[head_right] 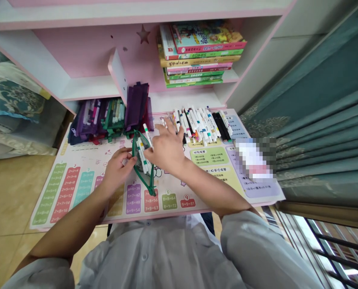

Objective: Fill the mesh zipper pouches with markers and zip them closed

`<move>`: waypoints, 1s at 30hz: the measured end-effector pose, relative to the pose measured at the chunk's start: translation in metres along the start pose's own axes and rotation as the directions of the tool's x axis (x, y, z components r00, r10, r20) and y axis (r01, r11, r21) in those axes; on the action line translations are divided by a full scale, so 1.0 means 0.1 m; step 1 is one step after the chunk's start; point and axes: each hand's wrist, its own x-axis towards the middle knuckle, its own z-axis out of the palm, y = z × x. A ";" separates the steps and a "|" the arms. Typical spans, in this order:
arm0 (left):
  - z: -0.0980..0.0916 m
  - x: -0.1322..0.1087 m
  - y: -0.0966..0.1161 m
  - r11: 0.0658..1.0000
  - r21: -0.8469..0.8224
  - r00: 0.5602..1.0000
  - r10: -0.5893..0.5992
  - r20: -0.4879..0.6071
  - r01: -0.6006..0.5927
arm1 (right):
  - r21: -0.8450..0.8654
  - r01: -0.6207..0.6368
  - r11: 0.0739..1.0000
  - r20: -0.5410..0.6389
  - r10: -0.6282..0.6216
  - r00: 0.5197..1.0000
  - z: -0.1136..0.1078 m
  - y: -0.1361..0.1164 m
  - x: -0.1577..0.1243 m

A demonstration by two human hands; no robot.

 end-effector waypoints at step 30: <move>0.00 -0.01 0.00 1.000 0.000 1.000 -0.001 0.009 0.001 | 0.015 -0.072 0.997 -0.056 0.073 0.996 0.34 0.10 0.17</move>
